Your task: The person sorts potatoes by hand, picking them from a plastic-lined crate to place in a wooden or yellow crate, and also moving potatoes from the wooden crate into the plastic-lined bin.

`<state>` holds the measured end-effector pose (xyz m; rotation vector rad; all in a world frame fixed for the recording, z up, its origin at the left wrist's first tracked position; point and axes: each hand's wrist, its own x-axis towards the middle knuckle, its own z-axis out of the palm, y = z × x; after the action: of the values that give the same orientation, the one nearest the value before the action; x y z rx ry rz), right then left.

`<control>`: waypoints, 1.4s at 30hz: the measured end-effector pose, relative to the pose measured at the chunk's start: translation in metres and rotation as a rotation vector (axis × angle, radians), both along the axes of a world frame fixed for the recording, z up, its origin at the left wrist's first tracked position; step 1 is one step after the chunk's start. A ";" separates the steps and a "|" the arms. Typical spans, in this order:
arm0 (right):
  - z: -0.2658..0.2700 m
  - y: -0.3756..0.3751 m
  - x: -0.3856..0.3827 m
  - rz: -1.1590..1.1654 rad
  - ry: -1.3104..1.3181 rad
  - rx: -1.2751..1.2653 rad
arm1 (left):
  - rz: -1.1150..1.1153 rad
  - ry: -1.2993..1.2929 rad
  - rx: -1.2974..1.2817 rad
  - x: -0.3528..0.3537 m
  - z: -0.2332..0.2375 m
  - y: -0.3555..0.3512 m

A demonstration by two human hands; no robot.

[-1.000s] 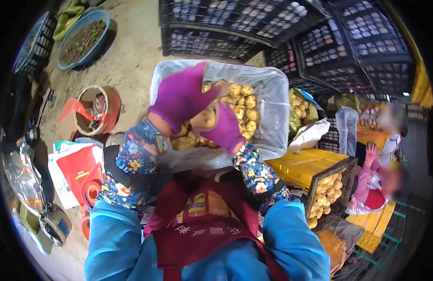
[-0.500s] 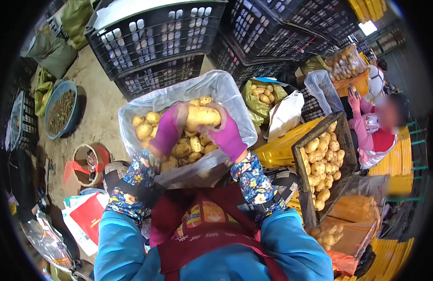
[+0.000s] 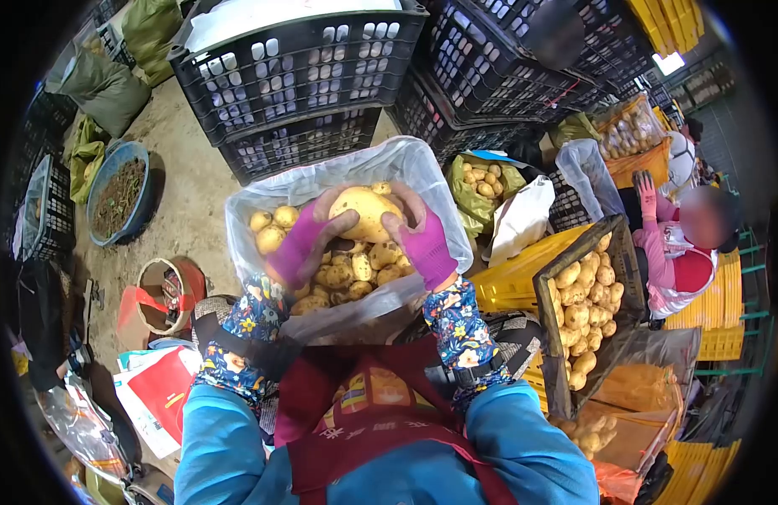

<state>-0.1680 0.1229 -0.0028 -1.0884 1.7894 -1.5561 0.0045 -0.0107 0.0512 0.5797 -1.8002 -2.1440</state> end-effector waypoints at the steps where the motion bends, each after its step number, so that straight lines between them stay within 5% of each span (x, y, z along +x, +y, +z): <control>1: 0.000 0.002 -0.004 0.002 0.115 0.036 | -0.018 0.014 0.021 -0.001 0.001 0.001; 4: 0.003 -0.004 0.005 -0.253 0.092 -0.057 | -0.038 -0.023 0.109 0.002 0.012 0.008; 7: 0.041 0.001 0.030 -0.034 0.517 -0.133 | -0.067 0.094 -0.814 -0.002 -0.032 -0.004; 9: 0.024 0.005 0.045 0.002 0.682 0.030 | -0.118 0.127 -1.023 -0.004 -0.050 -0.004; 10: -0.021 0.003 0.044 -0.139 0.789 0.006 | -0.084 0.114 -0.129 -0.018 -0.040 0.015; 11: 0.001 0.015 0.038 -0.061 0.633 0.117 | -0.005 0.089 0.294 -0.022 -0.046 0.022; 12: 0.021 0.030 0.037 -0.090 0.616 0.191 | -0.117 -0.074 -0.564 -0.021 -0.060 0.003; 14: 0.048 0.079 0.018 -0.182 0.158 0.102 | -0.122 0.099 0.268 -0.020 -0.057 0.012; 16: 0.028 0.142 -0.029 -0.446 0.326 -0.202 | 0.008 0.009 0.123 -0.016 -0.050 0.010; 17: 0.071 0.189 -0.055 -0.359 0.362 -0.007 | 0.006 -0.014 0.116 -0.012 -0.053 0.004; 20: 0.059 0.327 -0.095 -1.081 0.633 0.274 | 0.028 -0.023 0.124 -0.006 -0.070 -0.013; 21: 0.084 0.355 -0.088 -1.155 0.412 0.347 | 0.029 -0.007 0.148 -0.005 -0.074 -0.016; 22: 0.070 0.393 -0.093 -1.238 0.462 0.447 | 0.034 -0.017 0.148 -0.006 -0.074 -0.017; 24: 0.044 0.445 -0.100 -1.350 0.285 0.940 | 0.046 -0.045 0.147 -0.005 -0.073 -0.017; 26: 0.019 0.475 -0.097 -1.103 0.237 1.431 | 0.045 -0.055 0.116 -0.003 -0.074 -0.017; 30: 0.031 0.483 -0.105 -1.032 0.204 1.457 | 0.102 -0.101 0.110 -0.002 -0.075 -0.025; 33: 0.022 0.502 -0.112 -0.853 0.188 0.962 | 0.196 -0.073 0.118 0.008 -0.070 -0.033; 35: 0.013 0.522 -0.126 -0.818 0.320 0.895 | 0.230 -0.003 0.182 0.016 -0.059 -0.033; 37: 0.062 0.464 -0.113 -1.073 0.447 1.016 | 0.338 0.049 0.254 0.025 -0.067 -0.047; 38: 0.053 0.467 -0.131 -0.983 0.649 0.763 | 0.396 0.037 0.194 0.027 -0.043 -0.035; 39: 0.088 0.410 -0.118 -1.011 0.354 0.580 | 0.436 0.020 0.200 0.032 -0.039 -0.039; 41: 0.087 0.339 -0.124 -0.851 0.583 0.229 | 0.447 0.106 0.181 0.049 -0.044 -0.054; 42: 0.081 0.297 -0.124 -0.703 0.684 0.312 | 0.415 0.200 0.219 0.056 -0.039 -0.060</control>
<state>-0.2924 0.4201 0.0787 -0.9448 3.0102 -1.2238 0.0605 -0.0710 0.0125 0.6912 -1.2239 -2.0336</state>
